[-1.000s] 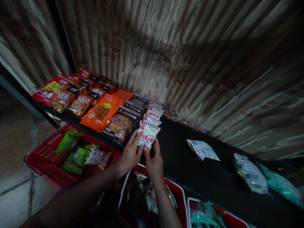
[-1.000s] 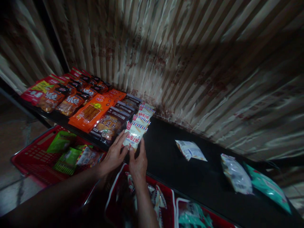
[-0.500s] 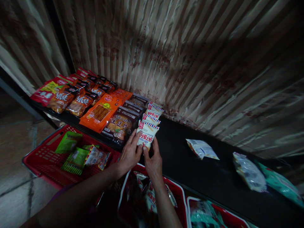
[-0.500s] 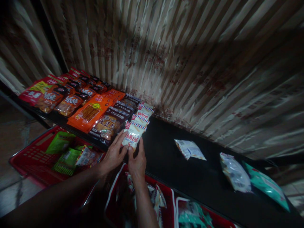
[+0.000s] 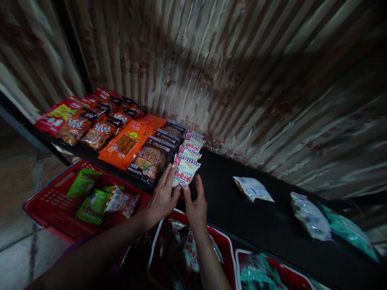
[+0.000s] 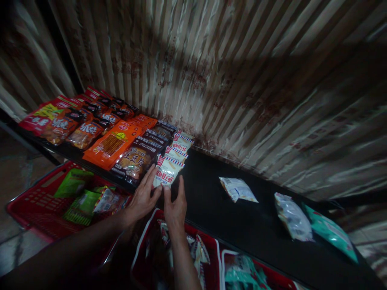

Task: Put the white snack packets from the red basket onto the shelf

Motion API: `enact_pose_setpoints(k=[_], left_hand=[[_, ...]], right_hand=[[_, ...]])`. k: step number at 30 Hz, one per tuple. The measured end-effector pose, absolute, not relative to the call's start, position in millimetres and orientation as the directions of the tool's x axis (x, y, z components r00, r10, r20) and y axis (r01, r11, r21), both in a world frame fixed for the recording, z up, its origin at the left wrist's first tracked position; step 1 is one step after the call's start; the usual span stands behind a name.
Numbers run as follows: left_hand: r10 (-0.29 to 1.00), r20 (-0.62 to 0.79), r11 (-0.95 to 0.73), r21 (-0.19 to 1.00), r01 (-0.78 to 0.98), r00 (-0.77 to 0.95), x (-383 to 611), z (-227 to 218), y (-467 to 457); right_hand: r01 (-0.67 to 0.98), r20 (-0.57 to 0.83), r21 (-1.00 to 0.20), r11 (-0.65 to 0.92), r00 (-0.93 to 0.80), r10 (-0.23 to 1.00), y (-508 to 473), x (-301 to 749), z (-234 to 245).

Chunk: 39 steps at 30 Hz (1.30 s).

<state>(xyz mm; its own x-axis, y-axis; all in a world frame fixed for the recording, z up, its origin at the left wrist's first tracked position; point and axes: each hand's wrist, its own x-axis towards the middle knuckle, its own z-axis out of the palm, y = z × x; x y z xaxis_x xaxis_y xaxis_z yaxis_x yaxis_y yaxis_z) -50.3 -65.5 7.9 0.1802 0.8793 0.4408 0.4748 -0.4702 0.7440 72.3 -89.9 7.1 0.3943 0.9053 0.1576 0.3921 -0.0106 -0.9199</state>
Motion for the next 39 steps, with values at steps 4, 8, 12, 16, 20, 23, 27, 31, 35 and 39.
enact_pose_setpoints(k=[4,8,12,16,20,23,27,31,35,39], left_hand=[[0.875,0.442,-0.478,0.723,0.499,0.197,-47,12,-67],[0.886,0.431,-0.453,0.727,0.516,0.172,-40,13,-66],[0.882,0.444,-0.453,0.713,0.535,0.155,-34,12,-64],[0.888,0.441,-0.428,0.69,0.584,0.131,-32,9,-62],[0.893,0.432,-0.416,0.686,0.598,0.125,-32,8,-59],[0.892,0.433,-0.42,0.694,0.585,0.127,-32,9,-58],[0.897,0.425,-0.415,0.712,0.566,0.123,-31,9,-56],[0.893,0.432,-0.423,0.709,0.564,0.127,-32,8,-53],[0.891,0.436,-0.426,0.711,0.559,0.124,-31,6,-49],[0.898,0.421,-0.413,0.706,0.575,0.128,-30,7,-48]], right_hand=[[0.276,0.114,-0.961,-0.015,0.446,0.888,-93,79,9],[0.165,0.067,-0.986,-0.017,0.487,0.871,-84,91,10],[0.043,0.063,-0.998,0.047,0.518,0.853,-55,104,17],[0.043,0.049,-0.999,0.031,0.526,0.849,-16,113,18],[-0.028,0.023,-0.999,0.047,0.556,0.831,13,114,9],[-0.101,-0.023,-0.994,0.042,0.567,0.824,23,111,4],[-0.126,-0.064,-0.992,0.006,0.546,0.835,24,105,3],[-0.167,-0.09,-0.986,0.0,0.531,0.843,23,102,6],[-0.2,-0.093,-0.98,0.016,0.525,0.846,27,103,8],[-0.182,-0.055,-0.982,0.045,0.51,0.859,26,103,6]])
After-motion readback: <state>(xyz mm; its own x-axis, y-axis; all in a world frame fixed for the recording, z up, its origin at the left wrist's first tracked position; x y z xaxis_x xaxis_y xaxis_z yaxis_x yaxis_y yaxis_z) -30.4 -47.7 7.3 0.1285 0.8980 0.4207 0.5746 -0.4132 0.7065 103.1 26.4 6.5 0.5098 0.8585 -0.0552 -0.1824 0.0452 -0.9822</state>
